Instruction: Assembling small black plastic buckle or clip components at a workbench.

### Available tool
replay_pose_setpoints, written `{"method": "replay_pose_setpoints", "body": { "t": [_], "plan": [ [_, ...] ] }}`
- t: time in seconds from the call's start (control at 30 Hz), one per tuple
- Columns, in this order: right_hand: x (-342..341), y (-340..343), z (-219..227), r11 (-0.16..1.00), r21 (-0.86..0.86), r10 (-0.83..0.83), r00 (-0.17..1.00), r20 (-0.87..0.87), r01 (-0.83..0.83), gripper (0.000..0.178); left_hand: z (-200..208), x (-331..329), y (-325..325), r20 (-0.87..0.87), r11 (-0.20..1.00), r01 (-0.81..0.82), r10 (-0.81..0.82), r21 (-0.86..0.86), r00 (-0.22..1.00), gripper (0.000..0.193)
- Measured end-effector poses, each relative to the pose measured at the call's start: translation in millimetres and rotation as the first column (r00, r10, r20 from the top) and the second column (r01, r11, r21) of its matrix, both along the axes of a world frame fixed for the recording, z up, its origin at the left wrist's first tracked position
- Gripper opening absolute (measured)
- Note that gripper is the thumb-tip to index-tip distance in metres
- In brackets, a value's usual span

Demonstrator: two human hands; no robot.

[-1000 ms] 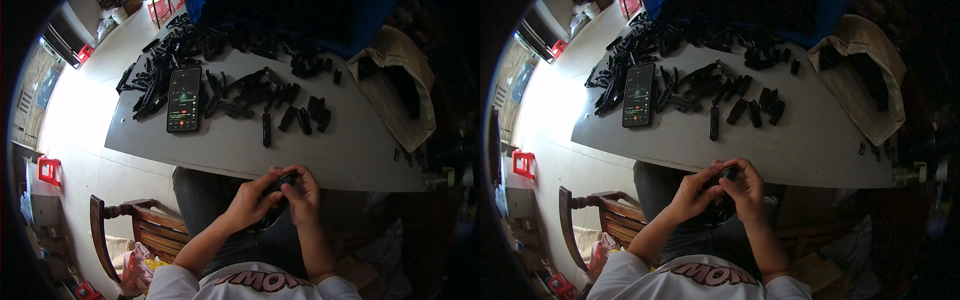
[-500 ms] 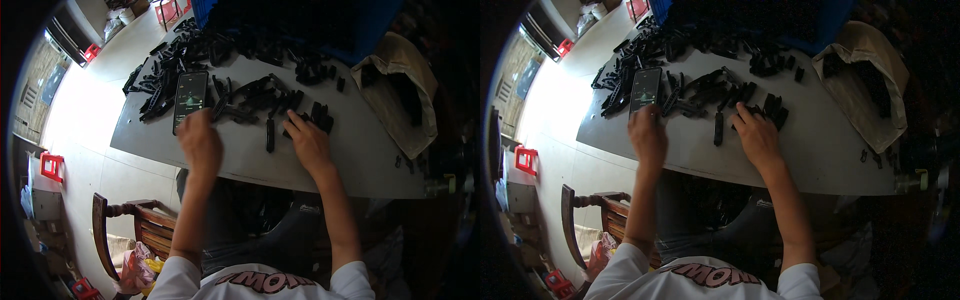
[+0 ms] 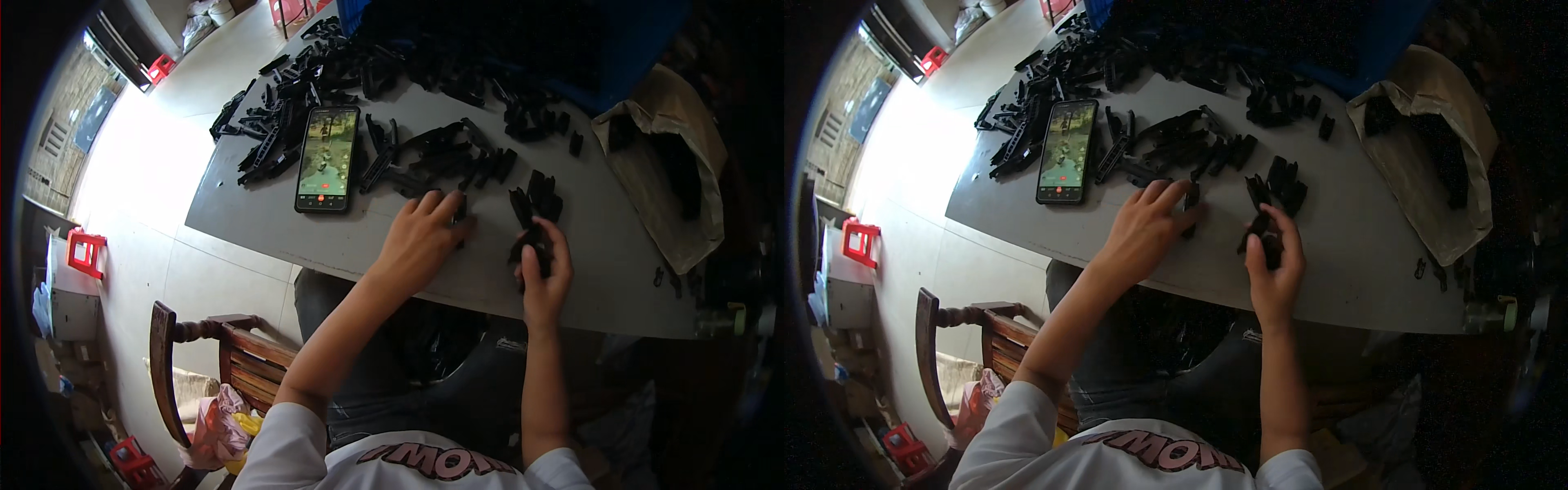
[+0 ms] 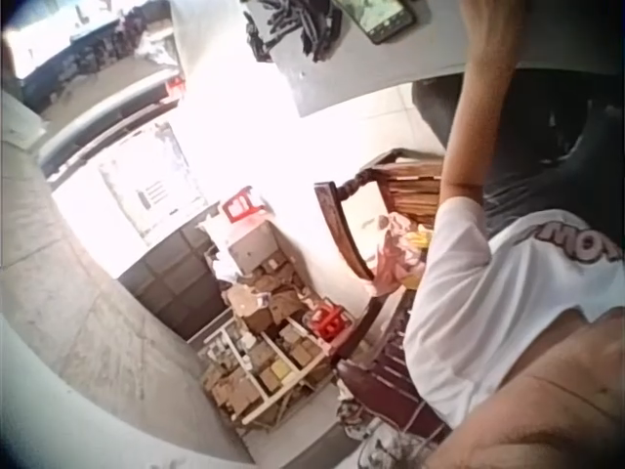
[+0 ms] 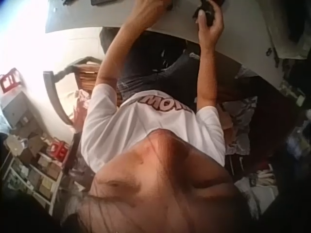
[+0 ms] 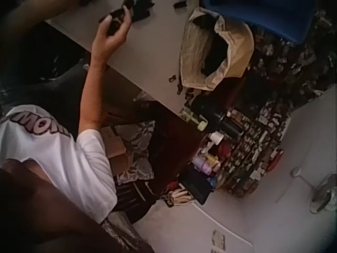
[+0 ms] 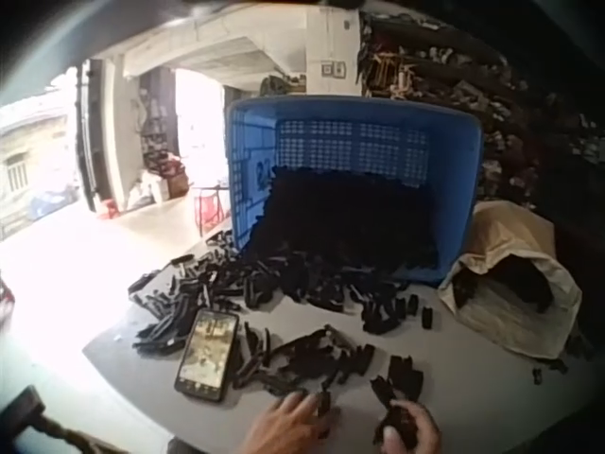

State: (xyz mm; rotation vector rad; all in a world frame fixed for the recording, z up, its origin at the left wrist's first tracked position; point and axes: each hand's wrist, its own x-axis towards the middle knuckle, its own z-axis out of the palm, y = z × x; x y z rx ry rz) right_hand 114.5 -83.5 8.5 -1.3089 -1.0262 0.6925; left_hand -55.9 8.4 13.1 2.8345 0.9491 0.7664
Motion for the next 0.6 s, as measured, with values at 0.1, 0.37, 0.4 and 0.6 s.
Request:
{"method": "replay_pose_setpoints", "body": {
  "t": [0.1,0.37,0.4,0.6],
  "plan": [
    [-0.4,-14.2,1.9,1.0,-0.012,0.014,0.993,-0.121,-0.016,0.039,-3.5,0.7,1.4,-0.038,0.993,0.03,-0.026,0.118,0.999,0.037],
    [-23.9,-32.2,6.7,0.999,0.029,0.041,0.892,-0.45,-0.031,0.017,3.3,-3.3,-48.0,0.444,0.573,0.254,0.219,-0.779,0.869,0.039],
    [-27.3,-32.4,6.0,0.999,0.027,0.032,0.894,-0.448,-0.022,0.017,2.6,-4.8,-52.1,0.446,0.569,0.261,0.211,-0.78,0.87,0.039],
    [-35.7,-30.9,5.7,0.991,0.101,0.116,0.957,-0.265,-0.092,0.02,7.2,-3.3,-65.5,0.501,0.624,0.329,0.118,-0.709,0.857,0.042]
  ]
}}
